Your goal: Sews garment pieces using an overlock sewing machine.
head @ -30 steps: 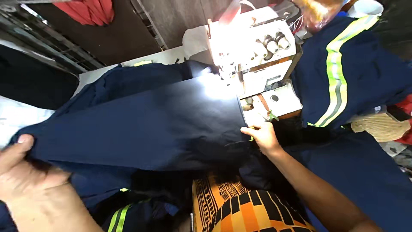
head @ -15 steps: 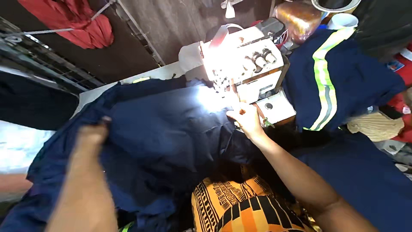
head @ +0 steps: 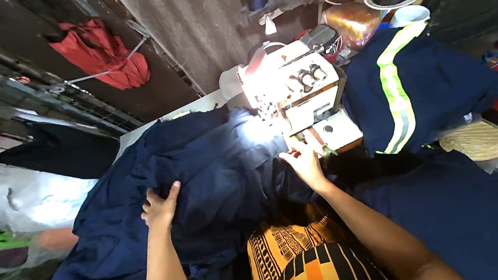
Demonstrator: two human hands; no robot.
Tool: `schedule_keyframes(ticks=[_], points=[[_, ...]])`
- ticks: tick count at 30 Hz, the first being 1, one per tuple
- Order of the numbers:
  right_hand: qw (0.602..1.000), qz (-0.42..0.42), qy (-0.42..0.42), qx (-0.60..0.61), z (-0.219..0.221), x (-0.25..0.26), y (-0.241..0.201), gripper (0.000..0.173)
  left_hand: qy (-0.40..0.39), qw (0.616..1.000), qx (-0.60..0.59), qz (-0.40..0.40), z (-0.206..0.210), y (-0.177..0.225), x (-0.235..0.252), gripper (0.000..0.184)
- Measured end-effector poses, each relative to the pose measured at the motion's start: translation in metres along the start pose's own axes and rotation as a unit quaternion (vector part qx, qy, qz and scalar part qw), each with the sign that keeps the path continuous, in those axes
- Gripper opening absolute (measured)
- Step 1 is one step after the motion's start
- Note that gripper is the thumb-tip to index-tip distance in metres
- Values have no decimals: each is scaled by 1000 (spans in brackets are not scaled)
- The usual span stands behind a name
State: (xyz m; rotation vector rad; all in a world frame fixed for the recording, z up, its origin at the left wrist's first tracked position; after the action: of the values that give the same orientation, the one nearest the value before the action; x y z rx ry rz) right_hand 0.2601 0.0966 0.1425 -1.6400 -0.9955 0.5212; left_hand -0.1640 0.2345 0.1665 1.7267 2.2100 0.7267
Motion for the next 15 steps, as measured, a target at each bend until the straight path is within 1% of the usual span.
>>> schedule_keyframes(ticks=[1,2,3,5,7,9,11,13,15], points=[[1000,-5,-10,4,-1,-1,-2,27,-28,998,46,8,1,-1,-7,108],[1000,-6,-21,18,-3,-3,-3,24,-39,996,77,20,2,-4,-11,113],[999,-3,-31,32,-5,-6,-1,21,-34,994,93,35,2,-9,-11,113],[997,31,-45,56,-4,-5,9,19,-9,994,86,70,0,-17,-4,101],[995,69,-37,57,2,3,17,22,10,994,48,102,-4,-16,2,90],[995,85,-30,32,6,9,15,29,23,992,-3,128,-11,-12,2,82],[994,89,-61,-8,6,12,10,37,52,986,-45,150,-22,-12,4,78],[990,70,-112,-50,5,14,9,33,80,979,-93,166,-35,-13,8,76],[989,48,-131,-50,1,13,12,32,88,969,-150,174,-48,-15,11,77]])
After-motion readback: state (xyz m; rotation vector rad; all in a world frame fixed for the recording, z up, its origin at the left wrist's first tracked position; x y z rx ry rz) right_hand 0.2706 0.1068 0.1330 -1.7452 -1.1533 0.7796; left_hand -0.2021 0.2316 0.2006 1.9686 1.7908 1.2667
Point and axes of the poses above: each hand's wrist, its own x-axis towards the middle knuckle, its own z-axis out of the palm, y = z × x, the point moved 5 cm from there along x, towards the middle knuckle, and after that the axes turned 6 degrees about z, right-handed, at the moved point
